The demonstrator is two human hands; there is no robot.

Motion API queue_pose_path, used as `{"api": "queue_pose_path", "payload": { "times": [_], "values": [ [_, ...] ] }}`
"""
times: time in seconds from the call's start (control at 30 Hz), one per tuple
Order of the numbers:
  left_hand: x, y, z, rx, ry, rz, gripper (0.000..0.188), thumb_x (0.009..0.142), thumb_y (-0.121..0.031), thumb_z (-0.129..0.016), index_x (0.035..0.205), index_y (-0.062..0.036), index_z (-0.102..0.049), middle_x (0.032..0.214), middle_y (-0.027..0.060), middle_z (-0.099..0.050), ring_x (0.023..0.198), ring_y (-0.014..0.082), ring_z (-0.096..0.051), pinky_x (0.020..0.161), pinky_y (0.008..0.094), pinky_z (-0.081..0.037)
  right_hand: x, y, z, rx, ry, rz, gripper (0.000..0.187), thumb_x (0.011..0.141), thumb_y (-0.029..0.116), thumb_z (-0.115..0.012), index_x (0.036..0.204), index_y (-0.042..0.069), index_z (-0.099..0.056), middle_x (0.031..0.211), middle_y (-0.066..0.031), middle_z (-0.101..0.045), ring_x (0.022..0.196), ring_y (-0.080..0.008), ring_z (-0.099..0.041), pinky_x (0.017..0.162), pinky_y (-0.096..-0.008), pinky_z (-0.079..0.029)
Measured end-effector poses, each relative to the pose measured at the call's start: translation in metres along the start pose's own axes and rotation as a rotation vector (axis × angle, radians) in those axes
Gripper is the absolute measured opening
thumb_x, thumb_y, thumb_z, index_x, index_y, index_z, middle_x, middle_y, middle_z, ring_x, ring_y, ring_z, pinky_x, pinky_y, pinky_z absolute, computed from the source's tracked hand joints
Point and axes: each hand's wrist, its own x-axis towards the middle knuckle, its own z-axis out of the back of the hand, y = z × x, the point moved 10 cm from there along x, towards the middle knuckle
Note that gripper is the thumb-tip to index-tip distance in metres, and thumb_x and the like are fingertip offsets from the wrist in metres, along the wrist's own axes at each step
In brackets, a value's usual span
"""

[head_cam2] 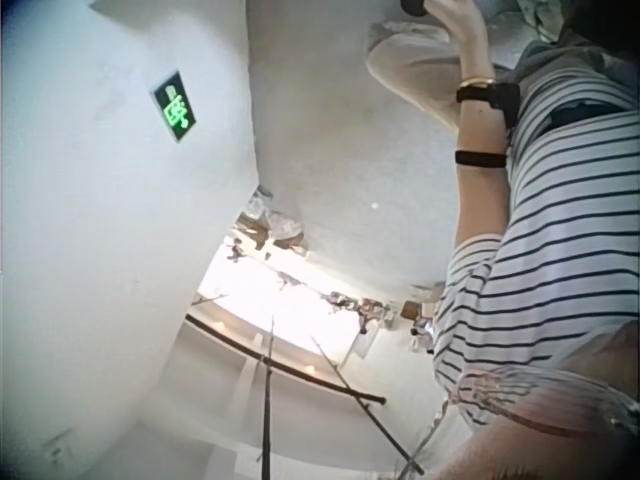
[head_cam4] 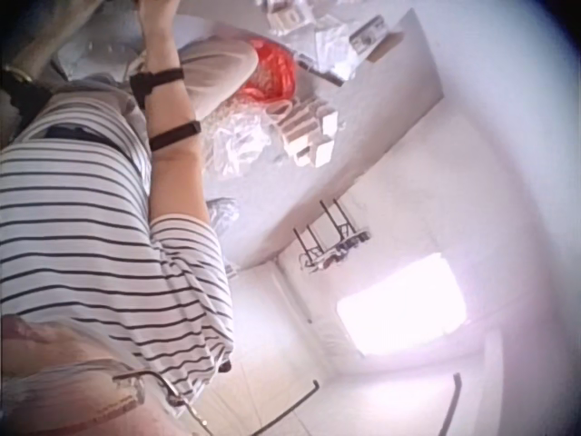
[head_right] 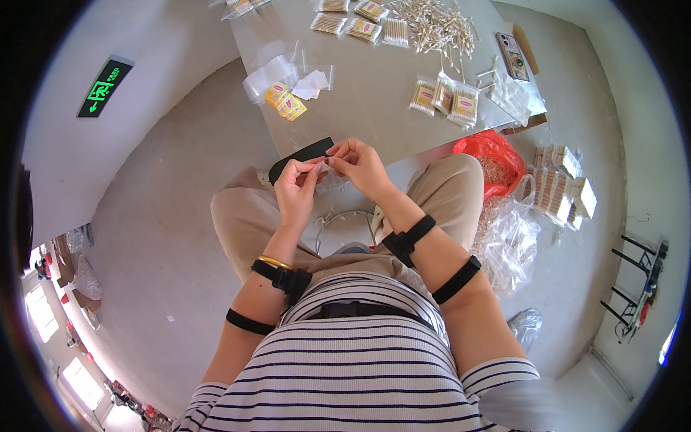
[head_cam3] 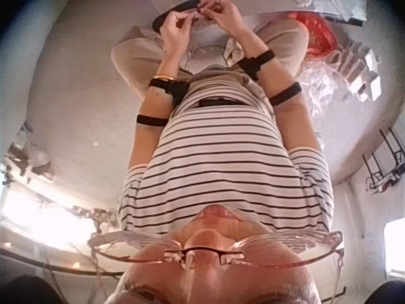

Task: Packing cotton swabs into small plastic bags.

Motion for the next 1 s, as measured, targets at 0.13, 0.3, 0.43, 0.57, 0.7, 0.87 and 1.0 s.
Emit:
{"api": "queue_pose_path", "payload": {
  "times": [0.13, 0.3, 0.43, 0.57, 0.7, 0.87, 1.0],
  "values": [
    [0.004, 0.004, 0.0, 0.064, 0.033, 0.028, 0.01, 0.092, 0.0, -0.066, 0.087, 0.0053, -0.058, 0.098, 0.0149, -0.074, 0.08, 0.0125, -0.07, 0.072, 0.0248, -0.056, 0.002, -0.009, 0.0, 0.179, 0.018, -0.059, 0.011, 0.09, -0.001, -0.067, 0.088, 0.0, -0.057, 0.1, -0.0096, -0.066, 0.077, -0.0111, -0.064, 0.069, -0.0244, -0.054],
    [0.009, 0.015, -0.002, 0.057, 0.084, 0.101, 0.012, 0.091, -0.001, -0.066, 0.085, 0.0034, -0.058, 0.098, 0.0143, -0.074, 0.079, 0.0125, -0.07, 0.07, 0.0247, -0.056, 0.002, -0.02, 0.004, 0.11, 0.032, -0.103, 0.01, 0.093, 0.002, -0.066, 0.09, 0.0, -0.057, 0.101, -0.0106, -0.066, 0.08, -0.0136, -0.064, 0.075, -0.0268, -0.055],
    [0.012, 0.029, -0.007, -0.093, 0.196, 0.219, 0.014, 0.091, -0.005, -0.068, 0.084, -0.0009, -0.057, 0.101, 0.012, -0.072, 0.078, 0.013, -0.07, 0.066, 0.0251, -0.056, 0.0, -0.024, 0.007, 0.119, 0.004, -0.096, 0.012, 0.09, 0.002, -0.069, 0.087, 0.0, -0.057, 0.091, -0.0076, -0.066, 0.076, -0.0125, -0.065, 0.069, -0.0254, -0.055],
    [0.02, 0.037, -0.006, -0.065, 0.304, 0.278, 0.017, 0.091, -0.01, -0.071, 0.083, -0.0034, -0.056, 0.103, 0.0108, -0.071, 0.078, 0.0139, -0.07, 0.062, 0.025, -0.055, -0.004, -0.027, 0.009, 0.138, -0.019, -0.12, 0.014, 0.09, 0.003, -0.069, 0.088, 0.0, -0.056, 0.089, -0.0068, -0.065, 0.076, -0.0131, -0.066, 0.069, -0.026, -0.056],
    [0.029, 0.039, -0.008, -0.077, 0.358, 0.261, 0.02, 0.09, -0.013, -0.073, 0.085, -0.0047, -0.055, 0.103, 0.0099, -0.07, 0.076, 0.013, -0.069, 0.059, 0.0244, -0.054, 0.002, -0.029, 0.01, 0.133, -0.026, -0.112, 0.016, 0.091, 0.006, -0.07, 0.09, 0.0, -0.055, 0.088, -0.0071, -0.064, 0.075, -0.014, -0.067, 0.067, -0.0269, -0.056],
    [0.025, 0.035, -0.013, -0.047, 0.392, 0.317, 0.024, 0.088, -0.017, -0.075, 0.093, -0.0057, -0.054, 0.098, 0.0073, -0.069, 0.072, 0.0101, -0.066, 0.056, 0.0223, -0.049, 0.008, -0.033, 0.013, 0.019, 0.01, -0.109, 0.017, 0.092, 0.01, -0.07, 0.092, 0.001, -0.055, 0.086, -0.0081, -0.066, 0.074, -0.0139, -0.067, 0.065, -0.0266, -0.056],
    [0.025, 0.044, -0.017, 0.048, 0.47, 0.392, 0.02, 0.089, -0.02, -0.073, 0.097, -0.0106, -0.057, 0.105, 0.004, -0.067, 0.064, 0.0066, -0.058, 0.054, 0.0199, -0.041, 0.006, -0.033, 0.008, 0.028, 0.055, -0.181, 0.016, 0.094, 0.011, -0.068, 0.094, 0.002, -0.055, 0.097, -0.0073, -0.063, 0.076, -0.0131, -0.065, 0.069, -0.0267, -0.055]
  ]
}}
